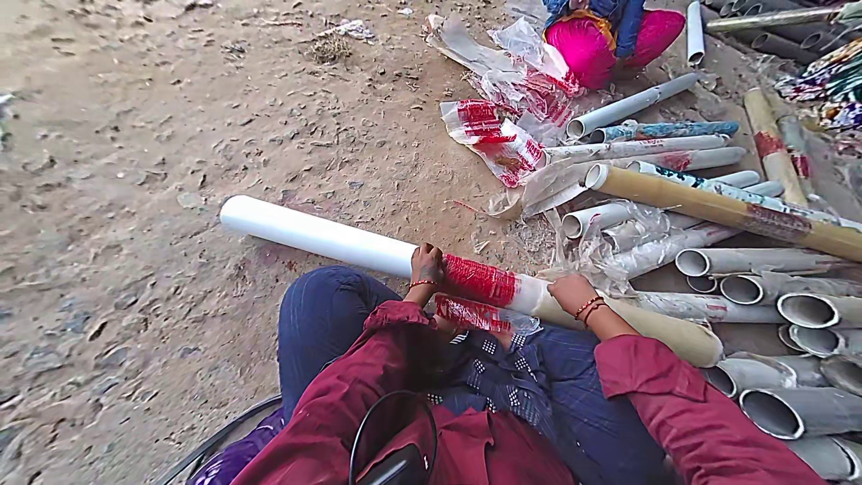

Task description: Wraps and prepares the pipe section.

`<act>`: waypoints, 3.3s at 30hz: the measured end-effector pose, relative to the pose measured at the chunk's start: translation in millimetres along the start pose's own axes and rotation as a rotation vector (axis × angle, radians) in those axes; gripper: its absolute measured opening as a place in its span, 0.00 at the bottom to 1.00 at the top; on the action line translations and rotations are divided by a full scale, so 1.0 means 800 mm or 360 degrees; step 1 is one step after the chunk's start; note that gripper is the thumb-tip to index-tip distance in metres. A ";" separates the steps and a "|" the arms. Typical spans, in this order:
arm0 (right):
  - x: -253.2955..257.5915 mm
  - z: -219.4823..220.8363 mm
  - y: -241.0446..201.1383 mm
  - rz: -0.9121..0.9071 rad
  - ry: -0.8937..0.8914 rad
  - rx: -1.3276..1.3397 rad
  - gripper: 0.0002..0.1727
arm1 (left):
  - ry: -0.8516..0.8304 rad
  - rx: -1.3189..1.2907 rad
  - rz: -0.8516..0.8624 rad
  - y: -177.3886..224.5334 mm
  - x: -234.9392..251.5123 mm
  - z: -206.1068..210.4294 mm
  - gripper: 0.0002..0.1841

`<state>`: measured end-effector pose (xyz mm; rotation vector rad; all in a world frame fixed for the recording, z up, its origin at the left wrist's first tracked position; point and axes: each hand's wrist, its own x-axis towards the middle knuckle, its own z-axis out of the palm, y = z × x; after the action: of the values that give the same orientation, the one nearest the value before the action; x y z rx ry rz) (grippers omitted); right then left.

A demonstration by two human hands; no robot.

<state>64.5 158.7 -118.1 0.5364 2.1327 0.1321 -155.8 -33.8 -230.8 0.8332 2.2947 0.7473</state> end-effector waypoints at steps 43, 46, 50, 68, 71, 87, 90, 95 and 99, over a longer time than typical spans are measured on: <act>0.087 0.073 -0.042 0.0833 0.1061 0.1272 0.18 | 0.0217 0.0063 -0.0128 0.014 -0.007 0.011 0.13; 0.088 0.076 -0.040 0.0815 0.1072 0.1281 0.18 | 0.0178 0.0037 -0.0107 0.010 -0.004 0.010 0.12; 0.090 0.078 -0.038 0.0820 0.1098 0.1291 0.18 | 0.0059 -0.0073 -0.0011 0.007 -0.009 0.000 0.12; 0.097 0.082 -0.032 0.0803 0.1188 0.1400 0.18 | 0.0298 0.0127 0.0528 0.011 -0.067 0.019 0.13; 0.099 0.086 -0.033 0.0804 0.1208 0.1410 0.18 | 0.0196 0.0168 0.0649 0.009 -0.081 0.010 0.13; 0.099 0.089 -0.032 0.0775 0.1254 0.1422 0.17 | -0.0464 0.0755 0.0469 0.046 -0.014 0.031 0.24; 0.100 0.091 -0.032 0.0782 0.1281 0.1437 0.17 | -0.0425 0.0719 0.0518 0.047 -0.046 0.030 0.24; 0.100 0.089 -0.030 0.0826 0.1280 0.1434 0.17 | -0.0621 0.0745 0.0522 0.047 -0.103 0.027 0.28; 0.106 0.079 -0.024 0.0858 0.1238 0.1481 0.17 | -0.0412 0.0664 0.0795 0.037 -0.133 0.024 0.27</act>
<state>67.4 170.8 -224.9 1.8434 2.6585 -0.4554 -64.2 -83.4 -189.6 1.6306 2.0483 0.3231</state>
